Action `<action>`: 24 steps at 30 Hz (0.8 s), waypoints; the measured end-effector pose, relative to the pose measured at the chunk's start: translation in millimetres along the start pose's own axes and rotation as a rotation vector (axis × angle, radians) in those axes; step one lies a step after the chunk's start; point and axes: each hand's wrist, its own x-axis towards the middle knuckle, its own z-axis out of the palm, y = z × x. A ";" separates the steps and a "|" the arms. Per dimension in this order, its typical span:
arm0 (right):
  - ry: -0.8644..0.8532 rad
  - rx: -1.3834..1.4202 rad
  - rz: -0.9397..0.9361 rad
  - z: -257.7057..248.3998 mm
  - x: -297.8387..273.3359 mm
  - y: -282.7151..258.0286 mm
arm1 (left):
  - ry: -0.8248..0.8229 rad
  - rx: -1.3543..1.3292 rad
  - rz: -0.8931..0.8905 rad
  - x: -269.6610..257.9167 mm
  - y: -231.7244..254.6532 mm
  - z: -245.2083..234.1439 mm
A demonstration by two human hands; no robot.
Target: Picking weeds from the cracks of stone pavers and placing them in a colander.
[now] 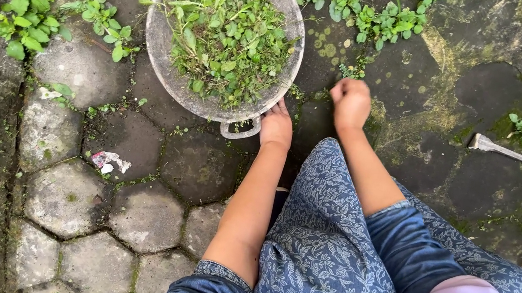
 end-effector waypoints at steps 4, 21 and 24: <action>0.117 0.123 -0.002 -44.3 27.8 -43.5 | -0.009 -0.022 -0.004 5.1 4.8 5.7; -0.203 0.150 0.052 -85.1 50.3 -42.8 | 0.017 -0.011 -0.023 -0.3 -0.8 -5.4; -0.239 0.079 -0.023 -71.6 36.0 -20.8 | -0.023 0.008 0.000 1.1 -1.9 2.2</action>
